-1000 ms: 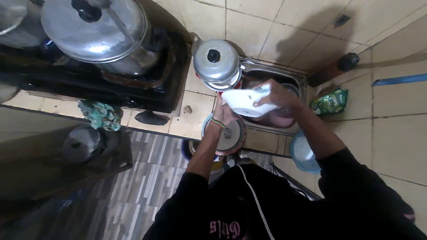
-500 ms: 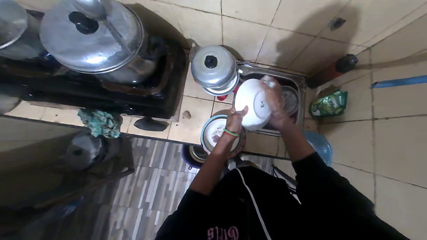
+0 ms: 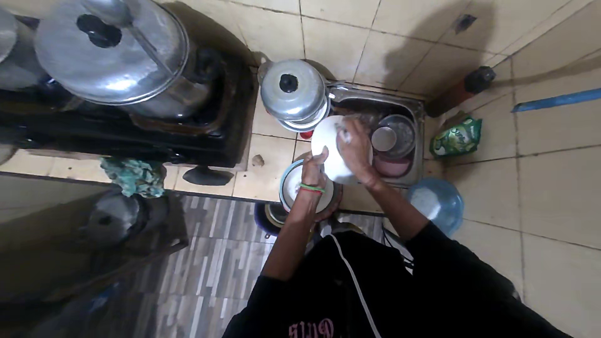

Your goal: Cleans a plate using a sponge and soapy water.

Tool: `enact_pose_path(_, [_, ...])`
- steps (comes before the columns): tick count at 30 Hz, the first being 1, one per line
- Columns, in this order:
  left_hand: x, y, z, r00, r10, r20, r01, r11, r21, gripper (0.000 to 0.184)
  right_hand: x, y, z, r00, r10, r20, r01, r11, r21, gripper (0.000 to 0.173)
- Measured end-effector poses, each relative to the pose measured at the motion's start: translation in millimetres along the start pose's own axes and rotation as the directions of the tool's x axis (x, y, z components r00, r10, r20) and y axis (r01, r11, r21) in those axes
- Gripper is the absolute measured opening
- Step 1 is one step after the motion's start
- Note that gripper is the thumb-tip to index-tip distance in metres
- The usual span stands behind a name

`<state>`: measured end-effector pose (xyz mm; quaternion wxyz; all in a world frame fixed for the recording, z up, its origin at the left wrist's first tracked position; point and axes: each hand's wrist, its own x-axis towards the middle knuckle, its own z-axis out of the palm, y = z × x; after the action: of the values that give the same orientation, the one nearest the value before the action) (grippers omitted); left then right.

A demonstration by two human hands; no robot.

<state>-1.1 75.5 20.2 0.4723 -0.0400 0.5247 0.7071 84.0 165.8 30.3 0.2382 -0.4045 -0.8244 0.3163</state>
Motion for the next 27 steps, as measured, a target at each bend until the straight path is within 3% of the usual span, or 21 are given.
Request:
enact_pose_path(2, [2, 4, -2, 1.000, 0.009, -0.023, -0.010, 0.999, -0.034, 0.016, -17, 11, 18, 0.962, -0.269, -0.044, 0.268, 0.963, -0.024, 0.035])
enact_pose_path(4, [3, 8, -7, 1.000, 0.014, -0.009, -0.015, 0.999, -0.041, 0.019, -14, 35, 18, 0.931, -0.350, -0.101, 0.354, 0.935, 0.020, 0.033])
enact_pose_path(8, [-3, 6, -2, 0.999, 0.039, 0.006, -0.040, 0.999, 0.033, 0.021, 27, 36, -4, 0.998, -0.017, -0.064, 0.026, 0.988, 0.149, 0.034])
enact_pose_path(10, [-8, 3, 7, 0.999, 0.046, 0.028, -0.047, 0.998, 0.033, 0.023, 36, 11, -3, 1.000, 0.000, 0.005, 0.000, 0.999, 0.037, 0.033])
enact_pose_path(12, [-12, 2, 10, 0.998, 0.056, 0.033, -0.056, 0.998, 0.020, 0.020, 18, -13, 10, 0.989, -0.136, 0.054, 0.141, 0.984, -0.109, 0.031])
enact_pose_path(16, [-17, 16, 6, 1.000, -0.018, -0.014, 0.017, 0.995, -0.097, 0.021, -34, -18, 21, 0.888, -0.453, 0.083, 0.452, 0.822, -0.347, 0.035])
enact_pose_path(18, [-18, 26, 2, 0.999, -0.044, 0.020, 0.047, 0.989, -0.144, 0.023, -44, 7, 13, 0.784, -0.618, -0.053, 0.570, 0.752, -0.332, 0.030])
enact_pose_path(20, [-19, 32, -6, 0.998, -0.034, 0.050, 0.041, 0.988, -0.148, 0.028, -42, 37, 3, 0.718, -0.664, -0.210, 0.626, 0.747, -0.221, 0.027])
enact_pose_path(21, [-18, 34, -9, 0.997, -0.016, 0.070, 0.026, 0.988, -0.154, 0.027, -36, 48, -2, 0.728, -0.622, -0.288, 0.617, 0.777, -0.120, 0.029])
enact_pose_path(23, [-18, 37, -18, 0.989, 0.013, 0.148, 0.011, 0.986, -0.164, 0.024, -23, 57, -14, 0.841, -0.421, -0.340, 0.479, 0.871, 0.107, 0.031])
enact_pose_path(25, [-23, 39, -24, 0.979, 0.012, 0.205, 0.011, 0.994, -0.110, 0.025, 0, 49, -30, 0.957, -0.171, -0.236, 0.230, 0.940, 0.253, 0.032])
enact_pose_path(27, [-30, 38, -27, 0.973, -0.018, 0.232, 0.021, 1.000, -0.013, 0.025, 25, 33, -40, 0.999, -0.003, -0.035, 0.012, 0.965, 0.261, 0.035])
